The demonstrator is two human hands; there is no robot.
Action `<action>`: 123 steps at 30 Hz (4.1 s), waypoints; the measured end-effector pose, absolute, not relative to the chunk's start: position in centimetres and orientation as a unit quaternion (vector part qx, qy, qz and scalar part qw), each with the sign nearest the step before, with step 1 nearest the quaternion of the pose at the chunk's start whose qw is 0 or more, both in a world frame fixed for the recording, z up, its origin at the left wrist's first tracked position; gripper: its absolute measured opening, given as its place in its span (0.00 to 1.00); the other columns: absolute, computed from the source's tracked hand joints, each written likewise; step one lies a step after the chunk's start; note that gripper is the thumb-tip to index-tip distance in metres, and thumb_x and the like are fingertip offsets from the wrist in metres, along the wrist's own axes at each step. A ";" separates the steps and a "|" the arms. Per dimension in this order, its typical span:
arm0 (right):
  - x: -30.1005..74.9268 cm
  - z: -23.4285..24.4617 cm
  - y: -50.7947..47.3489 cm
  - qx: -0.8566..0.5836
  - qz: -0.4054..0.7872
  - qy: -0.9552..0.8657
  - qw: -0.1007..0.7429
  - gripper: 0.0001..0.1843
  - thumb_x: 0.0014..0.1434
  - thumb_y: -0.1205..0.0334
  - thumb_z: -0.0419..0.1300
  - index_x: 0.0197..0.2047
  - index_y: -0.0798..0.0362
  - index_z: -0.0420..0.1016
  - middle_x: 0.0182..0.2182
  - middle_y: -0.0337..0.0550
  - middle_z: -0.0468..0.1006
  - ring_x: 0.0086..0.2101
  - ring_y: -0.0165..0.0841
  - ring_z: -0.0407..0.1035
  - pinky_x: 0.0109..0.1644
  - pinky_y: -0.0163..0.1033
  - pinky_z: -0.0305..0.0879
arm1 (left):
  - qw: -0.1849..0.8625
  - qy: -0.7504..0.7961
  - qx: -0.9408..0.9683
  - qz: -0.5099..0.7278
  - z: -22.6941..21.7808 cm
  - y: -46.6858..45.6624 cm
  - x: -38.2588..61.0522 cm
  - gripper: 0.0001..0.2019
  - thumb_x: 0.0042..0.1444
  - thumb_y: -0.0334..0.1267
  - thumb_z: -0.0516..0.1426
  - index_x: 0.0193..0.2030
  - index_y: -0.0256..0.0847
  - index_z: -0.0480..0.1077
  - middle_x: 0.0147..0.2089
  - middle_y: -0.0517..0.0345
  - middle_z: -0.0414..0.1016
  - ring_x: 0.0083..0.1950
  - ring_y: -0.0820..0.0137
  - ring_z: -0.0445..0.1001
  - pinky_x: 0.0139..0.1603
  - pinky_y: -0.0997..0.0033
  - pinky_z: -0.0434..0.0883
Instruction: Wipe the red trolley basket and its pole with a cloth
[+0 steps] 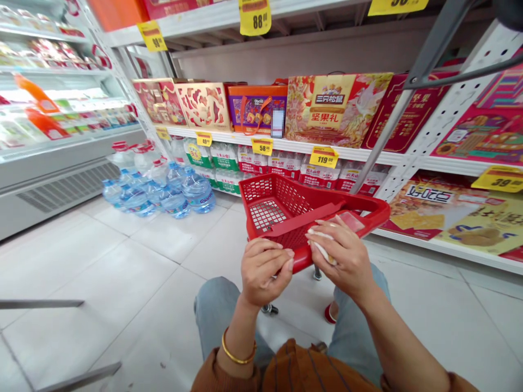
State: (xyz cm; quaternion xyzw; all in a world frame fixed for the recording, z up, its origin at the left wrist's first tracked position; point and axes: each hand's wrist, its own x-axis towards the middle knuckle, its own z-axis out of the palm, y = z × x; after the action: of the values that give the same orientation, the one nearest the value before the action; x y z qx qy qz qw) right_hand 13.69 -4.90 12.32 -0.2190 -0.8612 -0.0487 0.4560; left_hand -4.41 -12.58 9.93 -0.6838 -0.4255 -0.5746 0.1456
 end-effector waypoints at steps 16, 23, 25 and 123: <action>13.2 12.3 -5.4 -0.248 -0.036 -0.858 0.449 0.12 0.60 0.64 0.58 0.48 0.51 0.75 0.44 0.49 0.78 0.49 0.41 0.71 0.56 0.52 0.68 | 0.150 -0.467 -0.689 -0.534 10.4 -13.9 -7.1 0.06 0.56 0.32 0.57 0.35 0.45 0.76 0.34 0.61 0.82 0.46 0.63 0.76 0.52 0.54 0.68; 11.8 12.4 -7.1 -0.229 -0.054 -0.883 0.406 0.20 0.58 0.62 0.59 0.54 0.54 0.69 0.50 0.52 0.75 0.53 0.46 0.67 0.59 0.55 0.64 | 0.276 -0.570 -0.624 -0.458 11.6 -15.7 -6.2 0.10 0.54 0.28 0.58 0.42 0.43 0.75 0.40 0.58 0.81 0.51 0.60 0.75 0.60 0.50 0.60; 11.7 12.1 -7.2 -0.210 -0.043 -0.890 0.403 0.23 0.58 0.64 0.58 0.57 0.54 0.66 0.51 0.53 0.74 0.55 0.45 0.66 0.60 0.55 0.63 | 0.265 -0.567 -0.631 -0.459 11.8 -15.5 -4.9 0.14 0.55 0.27 0.57 0.48 0.41 0.73 0.44 0.54 0.81 0.52 0.61 0.75 0.59 0.53 0.64; 16.6 8.8 -4.4 -0.218 -0.101 -0.859 0.453 0.25 0.59 0.68 0.60 0.56 0.35 0.70 0.51 0.39 0.76 0.54 0.38 0.66 0.64 0.59 0.58 | 0.299 -0.494 -0.699 -0.421 9.5 -13.3 -5.2 0.18 0.56 0.29 0.56 0.54 0.36 0.69 0.49 0.45 0.79 0.50 0.63 0.78 0.51 0.64 0.72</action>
State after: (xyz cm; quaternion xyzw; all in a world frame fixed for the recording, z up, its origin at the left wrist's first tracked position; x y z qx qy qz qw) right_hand 16.56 -4.37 8.81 -0.2177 -0.8585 -0.1012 0.4531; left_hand -5.21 -13.34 9.50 -0.6991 -0.4940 -0.4212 0.2995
